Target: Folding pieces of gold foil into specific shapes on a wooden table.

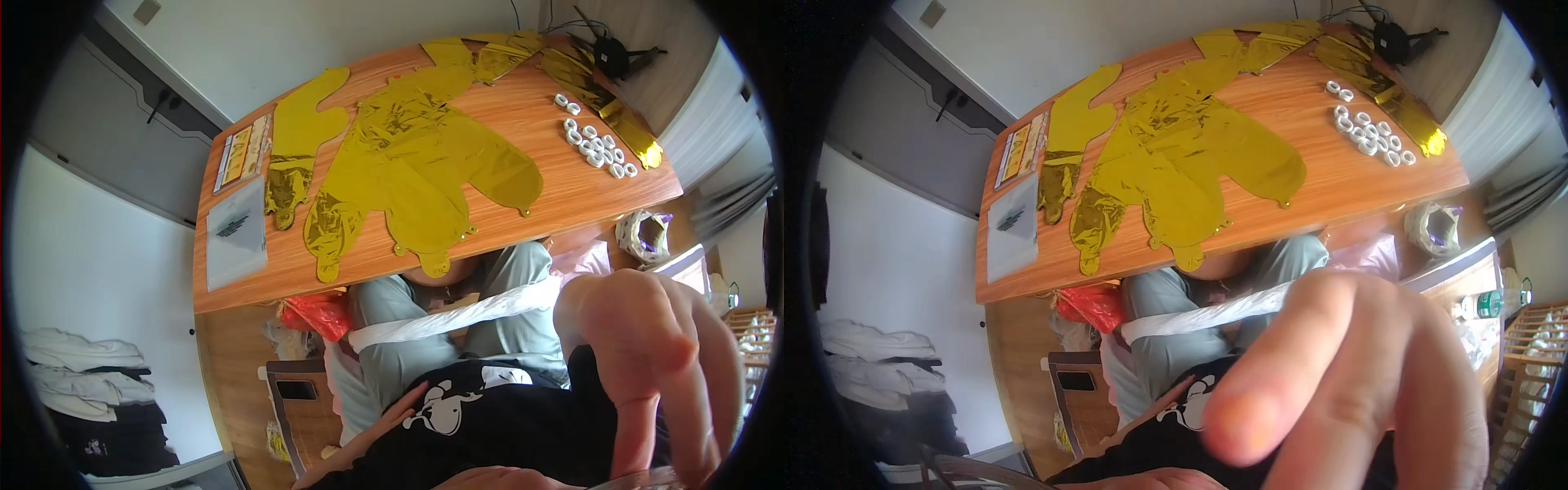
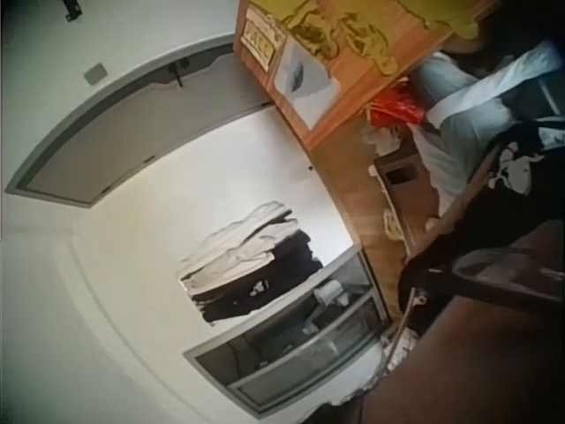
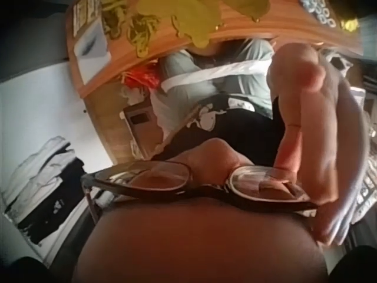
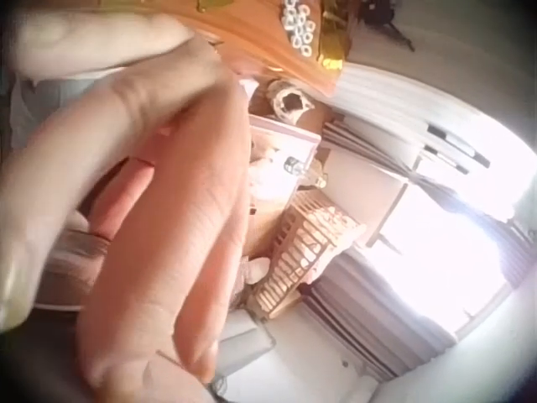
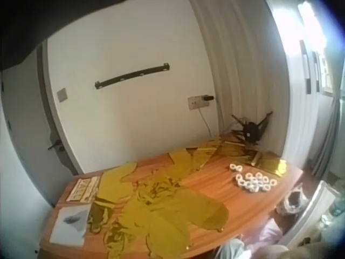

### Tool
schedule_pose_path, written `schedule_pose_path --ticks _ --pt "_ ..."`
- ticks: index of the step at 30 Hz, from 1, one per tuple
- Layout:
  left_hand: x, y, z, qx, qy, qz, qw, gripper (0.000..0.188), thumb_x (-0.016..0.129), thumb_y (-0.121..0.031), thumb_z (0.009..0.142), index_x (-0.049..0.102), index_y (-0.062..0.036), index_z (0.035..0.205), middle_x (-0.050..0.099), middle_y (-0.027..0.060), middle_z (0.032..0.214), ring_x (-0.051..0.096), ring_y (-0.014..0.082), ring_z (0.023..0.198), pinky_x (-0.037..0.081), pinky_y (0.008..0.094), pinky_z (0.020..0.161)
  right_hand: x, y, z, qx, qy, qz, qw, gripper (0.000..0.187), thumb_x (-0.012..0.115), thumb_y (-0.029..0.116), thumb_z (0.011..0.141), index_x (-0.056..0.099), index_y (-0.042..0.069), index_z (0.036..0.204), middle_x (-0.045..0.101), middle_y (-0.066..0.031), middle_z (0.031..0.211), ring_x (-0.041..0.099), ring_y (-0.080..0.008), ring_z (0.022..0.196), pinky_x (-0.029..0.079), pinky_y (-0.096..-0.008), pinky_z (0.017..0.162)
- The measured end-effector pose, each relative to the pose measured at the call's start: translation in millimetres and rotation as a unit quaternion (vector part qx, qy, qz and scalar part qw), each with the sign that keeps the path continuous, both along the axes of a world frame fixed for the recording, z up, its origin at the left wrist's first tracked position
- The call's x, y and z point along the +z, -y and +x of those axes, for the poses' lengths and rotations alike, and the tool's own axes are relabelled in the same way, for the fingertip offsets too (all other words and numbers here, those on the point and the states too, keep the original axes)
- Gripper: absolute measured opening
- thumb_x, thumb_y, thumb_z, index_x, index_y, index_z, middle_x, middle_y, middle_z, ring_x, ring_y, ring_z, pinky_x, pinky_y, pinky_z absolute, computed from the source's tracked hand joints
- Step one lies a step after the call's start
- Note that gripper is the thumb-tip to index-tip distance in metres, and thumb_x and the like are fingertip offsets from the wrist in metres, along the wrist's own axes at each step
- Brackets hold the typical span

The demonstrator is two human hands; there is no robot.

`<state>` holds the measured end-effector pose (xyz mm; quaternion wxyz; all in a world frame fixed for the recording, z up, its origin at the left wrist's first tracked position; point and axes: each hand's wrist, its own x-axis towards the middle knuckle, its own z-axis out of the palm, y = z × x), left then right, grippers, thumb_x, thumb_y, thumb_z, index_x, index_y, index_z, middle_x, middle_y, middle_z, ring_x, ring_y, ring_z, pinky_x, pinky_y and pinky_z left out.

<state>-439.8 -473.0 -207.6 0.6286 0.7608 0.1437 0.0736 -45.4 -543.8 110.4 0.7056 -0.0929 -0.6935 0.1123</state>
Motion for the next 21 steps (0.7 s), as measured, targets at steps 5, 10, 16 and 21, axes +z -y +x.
schedule_pose_path --ticks 5,10,16,21 --pt "-31.2 18.8 -2.0 -0.006 -0.020 -0.042 0.999 0.045 0.046 -0.033 0.111 0.055 -0.0012 0.141 0.068 0.0134 0.132 0.063 0.0189 0.124 0.043 0.0308 0.109 -1.6 -2.4 10.5 -0.030 0.051 -0.022 0.998 0.060 0.076 0.040 0.088 0.058 0.025 0.144 0.049 -0.0107 0.150 0.049 -0.0360 0.136 0.043 -0.0563 0.110" --pt "2.2 -35.8 70.2 0.121 -0.096 -0.093 0.984 0.043 0.044 -0.038 0.111 0.061 -0.0012 0.126 0.071 0.0111 0.120 0.065 0.0178 0.115 0.045 0.0306 0.101 -24.4 -35.0 42.2 -0.232 0.140 -0.156 0.950 0.034 0.069 0.030 0.096 0.069 0.004 0.118 0.062 -0.0242 0.129 0.065 -0.0372 0.114 0.052 -0.0475 0.099" --pt "11.3 -14.6 70.0 0.254 -0.184 -0.163 0.936 0.050 0.040 -0.043 0.111 0.069 -0.0013 0.108 0.075 0.0083 0.107 0.068 0.0165 0.104 0.047 0.0304 0.092 -48.3 -72.7 100.1 -0.315 0.319 -0.322 0.834 0.020 0.066 0.003 0.092 0.070 0.001 0.111 0.063 -0.0190 0.131 0.065 -0.0351 0.115 0.052 -0.0438 0.096" --pt "-3.6 -37.0 99.9 0.092 -0.044 -0.025 0.994 0.070 0.033 -0.066 0.105 0.064 -0.0075 0.081 0.065 0.0066 0.077 0.064 0.0234 0.072 0.049 0.0364 0.070 -73.9 -110.0 152.0 -0.324 0.390 -0.350 0.788 0.017 0.067 0.003 0.090 0.070 0.000 0.107 0.071 -0.0170 0.108 0.067 -0.0350 0.104 0.053 -0.0420 0.090"
